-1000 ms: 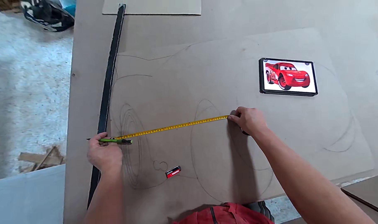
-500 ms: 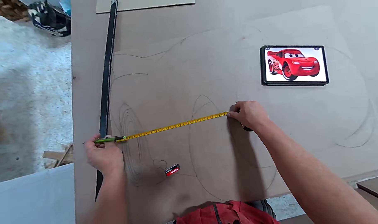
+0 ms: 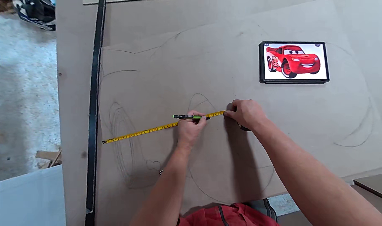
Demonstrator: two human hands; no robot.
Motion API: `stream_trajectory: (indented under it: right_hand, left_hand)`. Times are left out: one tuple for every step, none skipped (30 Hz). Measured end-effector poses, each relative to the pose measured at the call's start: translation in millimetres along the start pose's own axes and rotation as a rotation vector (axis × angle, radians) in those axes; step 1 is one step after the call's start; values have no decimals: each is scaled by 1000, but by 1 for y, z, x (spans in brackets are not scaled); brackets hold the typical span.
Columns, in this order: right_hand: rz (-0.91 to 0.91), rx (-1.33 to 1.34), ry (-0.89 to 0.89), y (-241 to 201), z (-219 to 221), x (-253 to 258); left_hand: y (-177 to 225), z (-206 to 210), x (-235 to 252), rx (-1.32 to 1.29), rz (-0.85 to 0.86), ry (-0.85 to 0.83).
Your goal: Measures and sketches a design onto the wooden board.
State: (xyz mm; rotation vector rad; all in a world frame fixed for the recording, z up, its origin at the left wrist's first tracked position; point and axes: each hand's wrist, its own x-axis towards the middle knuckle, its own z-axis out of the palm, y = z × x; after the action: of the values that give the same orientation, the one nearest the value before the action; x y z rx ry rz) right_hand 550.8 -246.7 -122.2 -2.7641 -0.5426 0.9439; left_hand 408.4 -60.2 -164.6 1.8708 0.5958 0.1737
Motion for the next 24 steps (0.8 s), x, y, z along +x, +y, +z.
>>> stream_trajectory:
  right_hand:
    - [-4,4,-2,0,1,0]
    - [-8,5,0,1,2,0]
    - [-9,7,-1,1,1,0]
    - [-10,7,-2,1,1,1]
    - [-13,5,-2,1,1,1]
    - [-16,4,-2,1,1,1]
    - [-23,6,0,2,2,1]
    - [-29,8,2,3,2,1]
    - [-33,9,2,4,2,1]
    - [-33,12,1,4,2,1]
    - [-30,18,2,3,2,1]
    - [-27,20,2,3,2,1]
    - [-26,20,2,2,2,1]
    - [-25,18,1,2,2,1]
    - [-24,16,-2,2,2,1]
    - [-24,19,-6,2,1,2]
    - [-26,24,-7,2,1,2]
    - [-33,35,-6,3,2,2]
    - [-36,43,-5,3,2,2]
    - [-36,44,-2,3,2,2]
    - [-37,41,1,4,2,3]
    - [-41,35,3,4,2,3]
    - [-44,30,4,4,2,3]
    - [-47,27,2,4,2,3]
  left_hand:
    - [-1,1,-1,14,4,24]
    - [-2,1,-2,18,10,44]
    - [-2,2,-2,25,15,62]
    - [-2,2,-2,34,26,74]
    - [-2,3,-3,47,34,79]
    - [-3,4,-3,61,41,79]
    - [-3,4,-4,72,46,76]
    - [-3,5,-5,78,51,77]
    - [-3,6,-5,84,56,81]
    - [-3,6,-5,88,59,87]
    - [-3,6,-5,84,59,88]
    - [-4,6,-5,78,60,85]
    - [-4,5,-5,67,63,79]
    - [-4,5,-4,60,64,74]
    - [-4,4,-4,56,61,72]
    - [-4,4,-4,56,57,69]
    - [-4,4,-4,57,56,66]
    - [-4,3,-3,60,56,60]
    - [-5,3,-3,58,58,58]
    - [-6,2,-2,58,63,55]
    - [-6,2,-2,58,65,52]
    - [-6,2,-1,59,66,54]
    - [-6,3,-1,59,67,58]
    - [-6,3,-1,58,66,59]
